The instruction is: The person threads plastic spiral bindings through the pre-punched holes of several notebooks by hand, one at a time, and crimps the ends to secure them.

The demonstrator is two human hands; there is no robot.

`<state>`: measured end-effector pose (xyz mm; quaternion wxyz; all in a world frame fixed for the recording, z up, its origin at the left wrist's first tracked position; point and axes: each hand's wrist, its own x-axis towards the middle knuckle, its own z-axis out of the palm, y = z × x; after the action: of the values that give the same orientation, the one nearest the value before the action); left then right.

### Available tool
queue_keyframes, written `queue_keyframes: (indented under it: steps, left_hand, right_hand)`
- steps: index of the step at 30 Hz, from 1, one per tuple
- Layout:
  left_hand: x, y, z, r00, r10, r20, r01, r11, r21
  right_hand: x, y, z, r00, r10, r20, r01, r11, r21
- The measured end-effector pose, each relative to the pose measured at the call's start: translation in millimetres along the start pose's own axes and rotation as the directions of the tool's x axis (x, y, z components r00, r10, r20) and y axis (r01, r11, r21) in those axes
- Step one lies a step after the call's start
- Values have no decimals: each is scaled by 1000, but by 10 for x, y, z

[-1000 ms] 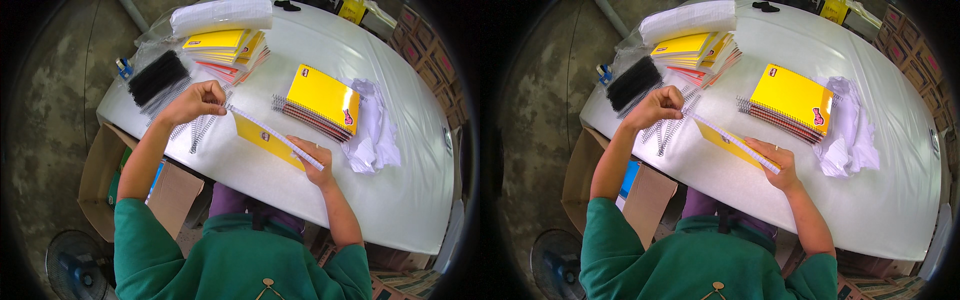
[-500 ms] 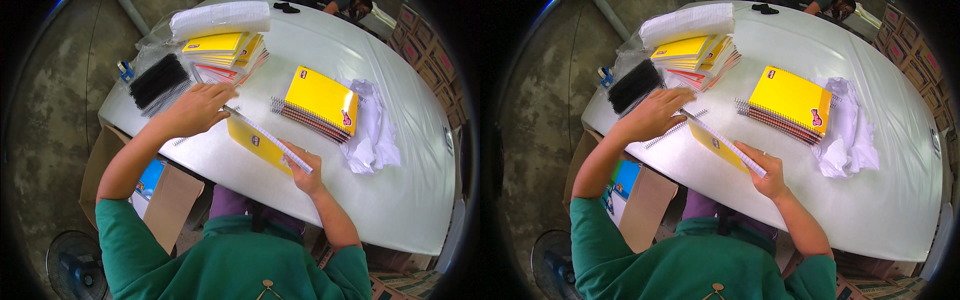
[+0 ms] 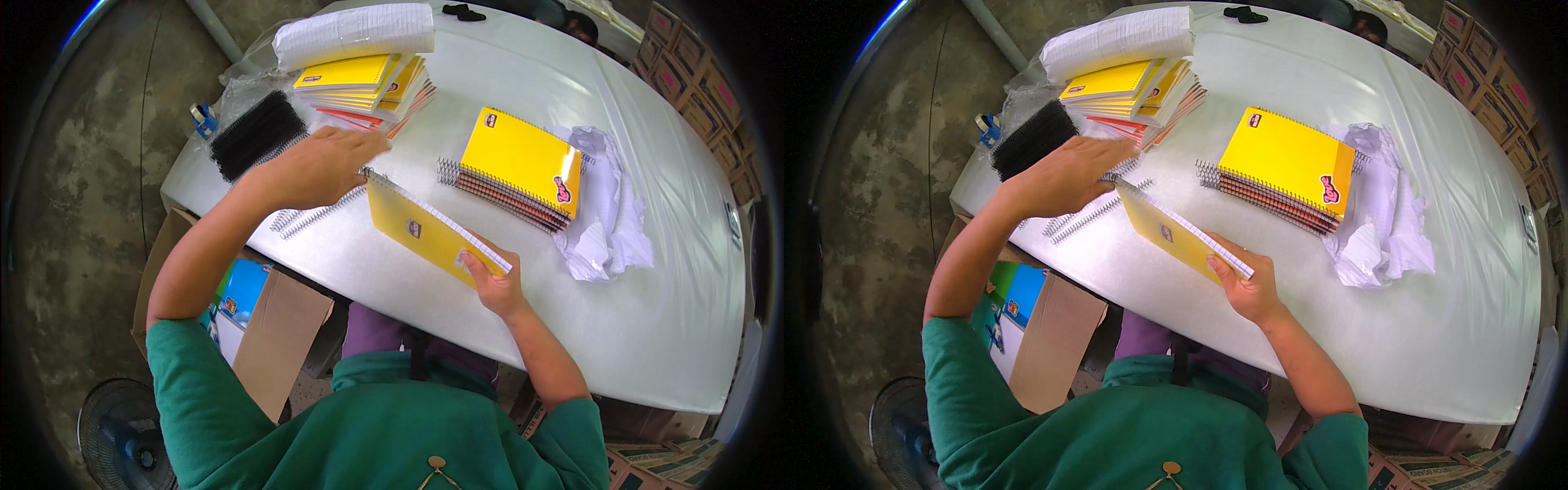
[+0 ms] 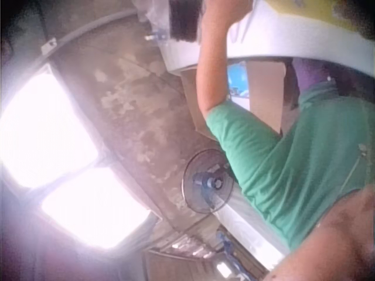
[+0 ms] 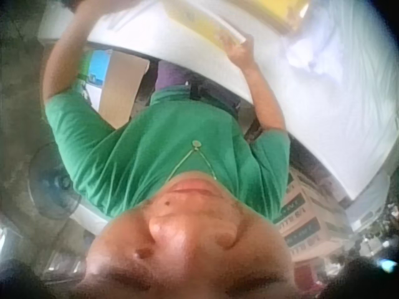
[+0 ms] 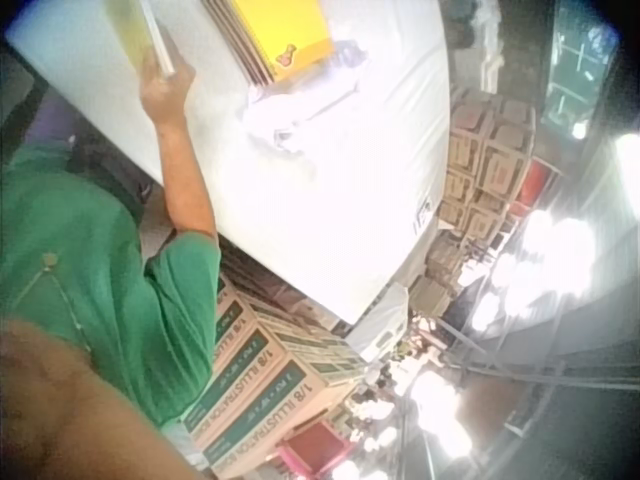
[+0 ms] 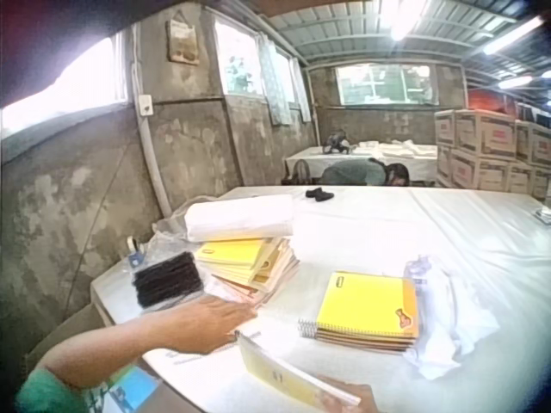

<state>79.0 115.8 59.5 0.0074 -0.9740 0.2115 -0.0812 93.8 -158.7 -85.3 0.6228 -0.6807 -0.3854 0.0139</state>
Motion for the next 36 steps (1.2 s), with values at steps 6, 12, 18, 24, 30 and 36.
queue_keyframes:
  steps: [6, 12, 18, 24, 30, 36]
  left_hand:
    - [10, 92, -95, 994, 92, 67, -100, 987, 125]
    - [-125, 97, 143, 968, 103, -228, -54, 975, 214]
    - [-796, 382, 1364, 917, 301, -262, -203, 918, 342]
    - [-526, 196, 1091, 621, 96, -778, -33, 995, 97]
    - [-539, 214, 1006, 475, -23, -879, -240, 958, -155]
    - [-943, 661, 1365, 754, 271, -598, -321, 947, 24]
  right_hand:
    - [10, -74, 5, 995, -102, -13, 98, 978, -185]
    - [4, -116, 31, 979, -199, -40, 185, 957, -224]
    - [-71, -25, 12, 964, -262, 37, 264, 941, -214]
    - [-51, -164, 74, 916, -374, 143, 395, 902, -172]
    - [-114, -89, 102, 887, -395, 238, 433, 890, -139]
    - [-183, -198, 87, 755, -451, 476, 598, 771, -218]
